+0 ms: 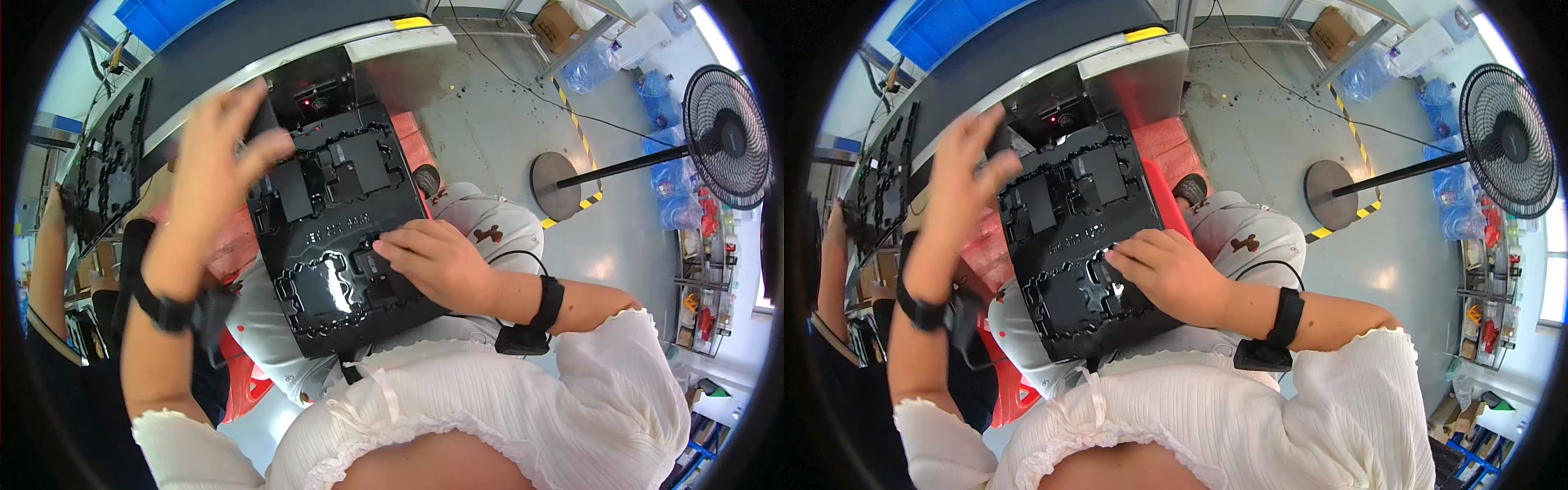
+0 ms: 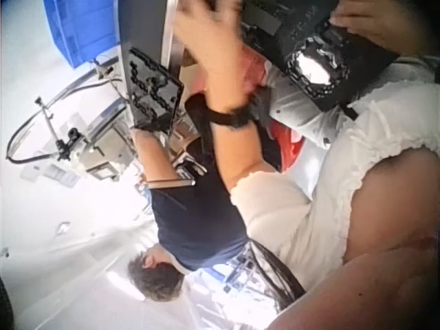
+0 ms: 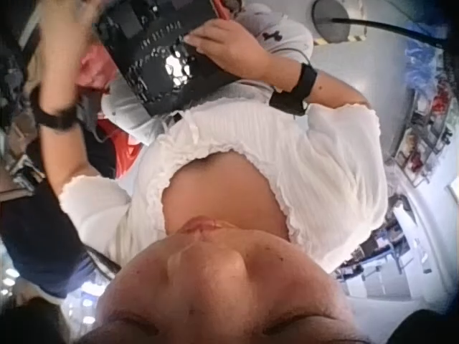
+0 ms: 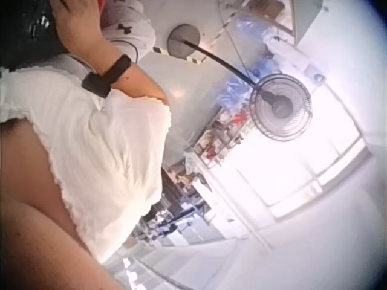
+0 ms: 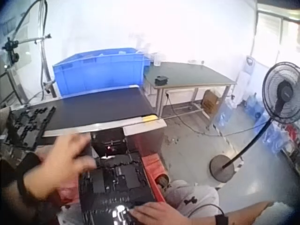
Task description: The recorder is assembling black plastic components by placing them into specialized trays on a conveyor belt system.
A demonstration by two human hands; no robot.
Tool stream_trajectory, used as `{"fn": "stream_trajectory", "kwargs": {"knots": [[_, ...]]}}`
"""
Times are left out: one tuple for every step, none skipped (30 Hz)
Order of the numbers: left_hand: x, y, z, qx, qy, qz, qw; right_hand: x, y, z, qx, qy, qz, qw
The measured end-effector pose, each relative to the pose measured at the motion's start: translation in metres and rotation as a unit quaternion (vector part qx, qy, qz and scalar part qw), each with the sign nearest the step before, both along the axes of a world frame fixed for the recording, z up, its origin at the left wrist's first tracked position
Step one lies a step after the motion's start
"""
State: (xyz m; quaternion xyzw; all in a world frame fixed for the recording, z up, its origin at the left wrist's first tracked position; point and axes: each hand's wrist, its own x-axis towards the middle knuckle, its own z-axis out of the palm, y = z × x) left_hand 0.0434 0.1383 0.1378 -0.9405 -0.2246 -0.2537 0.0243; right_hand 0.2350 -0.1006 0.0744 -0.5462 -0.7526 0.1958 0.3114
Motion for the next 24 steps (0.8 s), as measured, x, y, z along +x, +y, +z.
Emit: {"fn": "stream_trajectory", "kwargs": {"knots": [[-0.006,-0.031,-0.008,-0.005,0.006,-0.031,0.999,-0.001,-0.01,0.002,0.047,-0.089,0.005,0.995],[-0.015,-0.062,-0.01,-0.052,0.053,-0.048,0.996,-0.003,-0.019,0.004,0.096,-0.175,0.016,0.98],[-0.025,-0.089,-0.013,-0.097,0.098,-0.067,0.988,-0.007,-0.028,-0.001,0.099,-0.174,0.013,0.98],[-0.038,-0.114,-0.02,-0.128,0.127,-0.061,0.982,-0.012,-0.037,-0.011,0.088,-0.178,0.023,0.98],[-0.049,-0.134,-0.03,-0.16,0.153,-0.056,0.973,-0.015,-0.043,-0.015,0.076,-0.185,0.033,0.979],[-0.058,-0.153,-0.041,-0.144,0.158,-0.036,0.976,-0.016,-0.047,-0.012,0.076,-0.196,0.027,0.977],[-0.066,-0.169,-0.051,-0.127,0.162,-0.016,0.978,-0.016,-0.049,-0.012,0.083,-0.194,0.032,0.977],[-0.069,-0.177,-0.057,-0.124,0.17,-0.005,0.978,-0.012,-0.051,-0.012,0.082,-0.211,0.012,0.974],[-0.071,-0.183,-0.057,-0.12,0.17,-0.004,0.978,-0.011,-0.053,-0.012,0.081,-0.228,-0.007,0.97],[-0.068,-0.19,-0.055,-0.146,0.188,0.006,0.971,-0.013,-0.055,-0.01,0.074,-0.237,-0.009,0.969],[-0.068,-0.195,-0.053,-0.173,0.205,0.016,0.963,-0.016,-0.056,-0.005,0.078,-0.238,-0.01,0.968],[-0.069,-0.198,-0.057,-0.173,0.219,0.013,0.96,-0.02,-0.057,0.0,0.054,-0.244,-0.002,0.968],[-0.068,-0.199,-0.057,-0.17,0.218,0.013,0.961,-0.023,-0.058,0.003,0.03,-0.25,0.005,0.968],[-0.066,-0.2,-0.056,-0.173,0.206,0.015,0.963,-0.024,-0.059,0.003,0.033,-0.252,0.005,0.967],[-0.065,-0.199,-0.056,-0.177,0.194,0.016,0.965,-0.024,-0.06,0.003,0.015,-0.274,0.016,0.961],[-0.063,-0.196,-0.056,-0.174,0.192,0.019,0.966,-0.024,-0.062,0.003,-0.001,-0.296,0.028,0.955],[-0.061,-0.191,-0.058,-0.129,0.205,0.039,0.969,-0.023,-0.064,0.002,0.002,-0.297,0.029,0.954],[-0.062,-0.189,-0.06,-0.086,0.217,0.059,0.971,-0.021,-0.067,0.0,-0.006,-0.295,0.031,0.955],[-0.064,-0.187,-0.063,-0.082,0.217,0.061,0.971,-0.02,-0.068,-0.001,-0.013,-0.291,0.033,0.956],[-0.067,-0.185,-0.067,-0.061,0.212,0.075,0.973,-0.019,-0.068,-0.002,-0.01,-0.291,0.032,0.956],[-0.068,-0.184,-0.068,-0.04,0.207,0.089,0.973,-0.018,-0.069,-0.004,-0.009,-0.282,0.035,0.959],[-0.064,-0.181,-0.059,-0.052,0.213,0.077,0.973,-0.017,-0.069,-0.006,-0.01,-0.275,0.035,0.961],[-0.062,-0.171,-0.058,-0.05,0.213,0.076,0.973,-0.017,-0.068,-0.008,-0.008,-0.275,0.033,0.961],[-0.061,-0.153,-0.058,-0.127,0.136,0.095,0.978,-0.017,-0.069,-0.009,-0.004,-0.267,0.027,0.963]]}}
